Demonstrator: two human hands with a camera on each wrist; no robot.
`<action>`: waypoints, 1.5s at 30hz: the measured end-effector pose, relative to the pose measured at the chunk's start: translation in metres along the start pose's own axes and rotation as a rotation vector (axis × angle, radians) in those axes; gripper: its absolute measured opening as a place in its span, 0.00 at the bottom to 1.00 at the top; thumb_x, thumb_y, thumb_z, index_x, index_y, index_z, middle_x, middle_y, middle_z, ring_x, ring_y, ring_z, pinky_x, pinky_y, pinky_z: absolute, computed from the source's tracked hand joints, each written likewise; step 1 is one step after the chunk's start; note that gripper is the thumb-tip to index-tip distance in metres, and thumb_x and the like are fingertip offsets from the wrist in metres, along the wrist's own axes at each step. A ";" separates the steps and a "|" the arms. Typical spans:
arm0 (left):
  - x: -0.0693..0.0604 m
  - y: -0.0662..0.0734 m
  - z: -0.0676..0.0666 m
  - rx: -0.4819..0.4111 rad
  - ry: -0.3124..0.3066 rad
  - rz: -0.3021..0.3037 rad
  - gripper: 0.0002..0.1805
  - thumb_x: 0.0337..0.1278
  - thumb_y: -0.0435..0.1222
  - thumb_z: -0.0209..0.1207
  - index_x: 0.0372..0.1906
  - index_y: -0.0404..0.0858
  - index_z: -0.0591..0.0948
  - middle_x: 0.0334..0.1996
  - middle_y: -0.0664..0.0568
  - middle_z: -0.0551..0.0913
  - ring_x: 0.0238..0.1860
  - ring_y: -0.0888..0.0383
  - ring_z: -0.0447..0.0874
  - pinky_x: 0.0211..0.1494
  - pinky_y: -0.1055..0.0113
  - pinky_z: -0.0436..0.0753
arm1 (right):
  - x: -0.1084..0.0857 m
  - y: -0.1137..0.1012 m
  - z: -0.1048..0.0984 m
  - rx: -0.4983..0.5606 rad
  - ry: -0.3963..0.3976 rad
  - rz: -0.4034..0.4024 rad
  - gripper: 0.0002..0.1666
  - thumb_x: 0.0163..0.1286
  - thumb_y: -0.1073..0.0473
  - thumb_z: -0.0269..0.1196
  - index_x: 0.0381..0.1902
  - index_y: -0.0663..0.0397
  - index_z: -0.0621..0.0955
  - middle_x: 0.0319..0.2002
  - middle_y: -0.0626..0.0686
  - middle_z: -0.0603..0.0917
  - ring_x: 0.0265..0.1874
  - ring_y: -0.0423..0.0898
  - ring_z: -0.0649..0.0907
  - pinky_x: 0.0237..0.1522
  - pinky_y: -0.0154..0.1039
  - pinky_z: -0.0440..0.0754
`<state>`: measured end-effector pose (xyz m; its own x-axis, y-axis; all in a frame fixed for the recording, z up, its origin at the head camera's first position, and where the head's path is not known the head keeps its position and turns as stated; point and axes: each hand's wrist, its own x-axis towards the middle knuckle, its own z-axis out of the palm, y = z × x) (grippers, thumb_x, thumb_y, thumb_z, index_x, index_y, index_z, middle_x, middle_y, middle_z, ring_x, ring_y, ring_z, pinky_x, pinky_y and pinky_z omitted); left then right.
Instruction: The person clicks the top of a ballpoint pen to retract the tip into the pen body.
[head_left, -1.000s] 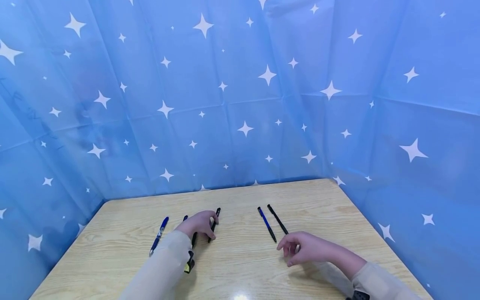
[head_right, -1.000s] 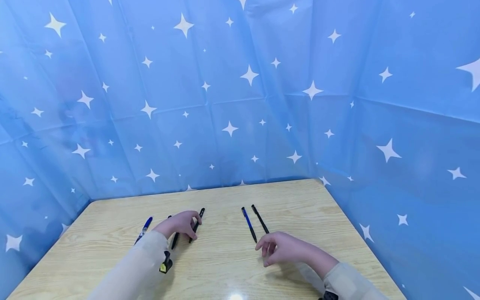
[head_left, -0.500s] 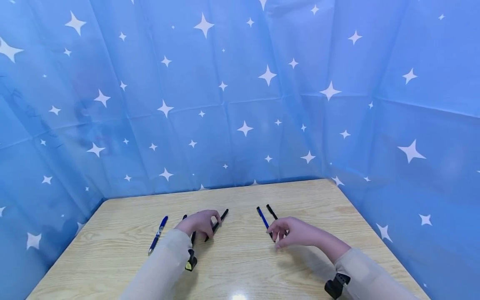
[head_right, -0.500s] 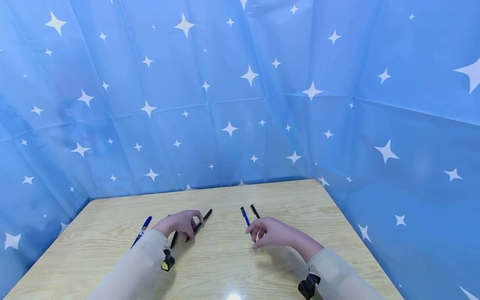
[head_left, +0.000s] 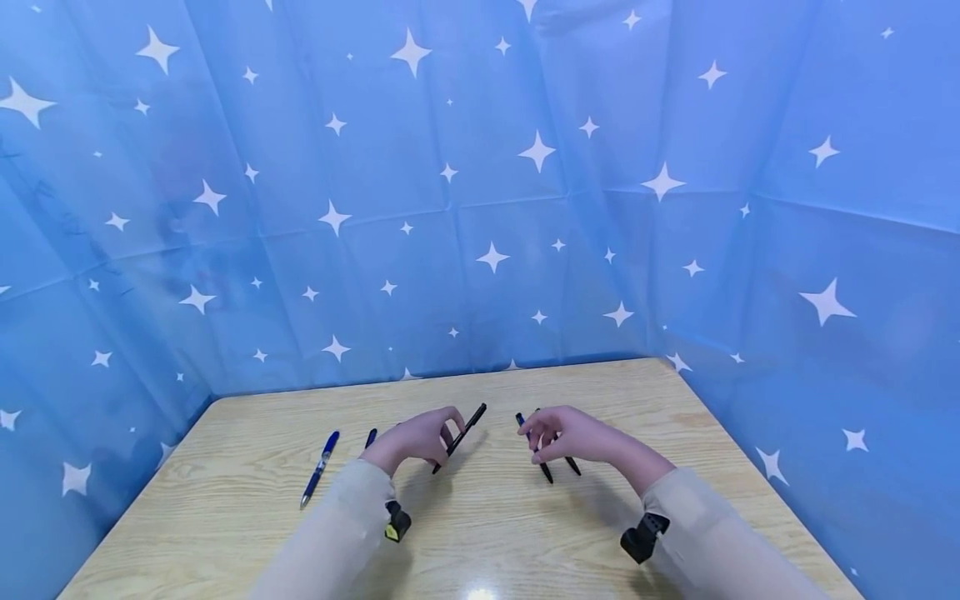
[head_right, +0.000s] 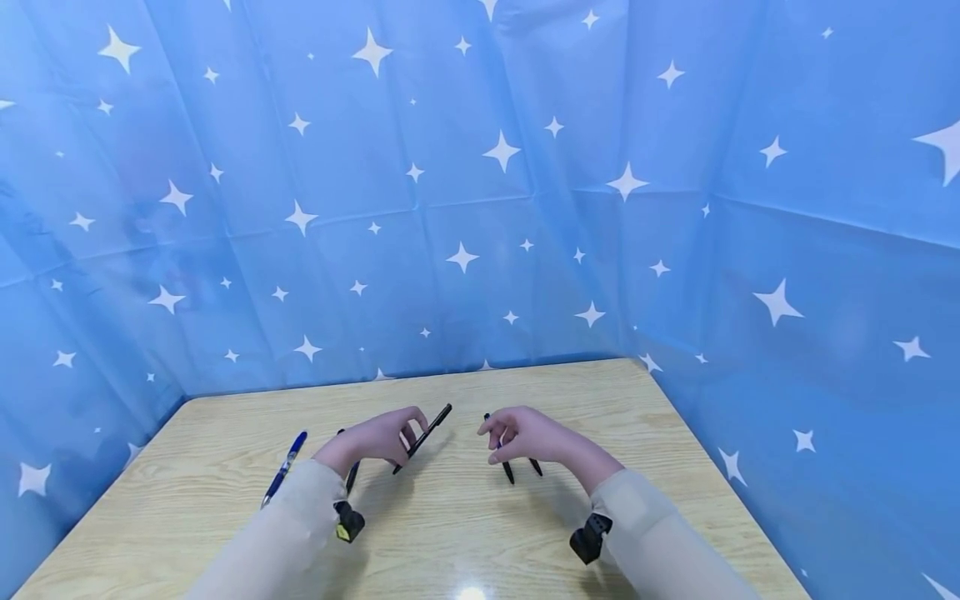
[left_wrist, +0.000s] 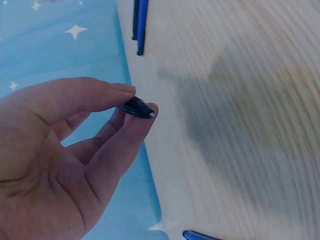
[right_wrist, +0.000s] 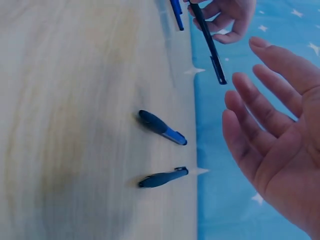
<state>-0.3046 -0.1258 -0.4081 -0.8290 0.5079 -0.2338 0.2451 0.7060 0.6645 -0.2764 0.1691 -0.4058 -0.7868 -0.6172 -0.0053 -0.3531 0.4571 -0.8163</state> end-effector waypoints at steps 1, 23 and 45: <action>0.000 0.002 0.000 -0.008 0.005 0.008 0.29 0.44 0.16 0.61 0.53 0.40 0.74 0.38 0.48 0.78 0.32 0.53 0.79 0.35 0.57 0.83 | 0.001 -0.001 -0.001 -0.001 0.007 -0.001 0.23 0.62 0.63 0.69 0.55 0.59 0.79 0.37 0.54 0.83 0.37 0.48 0.81 0.37 0.41 0.80; -0.010 0.036 0.008 -0.166 0.198 0.201 0.28 0.47 0.20 0.64 0.55 0.43 0.76 0.36 0.51 0.78 0.37 0.56 0.81 0.37 0.62 0.82 | 0.017 -0.017 -0.006 0.094 0.368 -0.038 0.28 0.65 0.61 0.68 0.62 0.58 0.75 0.44 0.57 0.82 0.43 0.51 0.81 0.44 0.45 0.81; -0.015 0.059 0.047 -0.417 0.393 0.317 0.23 0.50 0.21 0.65 0.52 0.37 0.77 0.38 0.48 0.81 0.39 0.53 0.82 0.41 0.63 0.83 | 0.018 -0.047 0.011 0.396 0.574 -0.129 0.25 0.66 0.67 0.65 0.61 0.56 0.76 0.48 0.61 0.81 0.46 0.54 0.83 0.48 0.50 0.82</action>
<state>-0.2542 -0.0685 -0.3983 -0.8897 0.3865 0.2431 0.3581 0.2606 0.8966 -0.2687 0.1290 -0.3742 -0.9322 -0.1662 0.3215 -0.3363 0.0691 -0.9392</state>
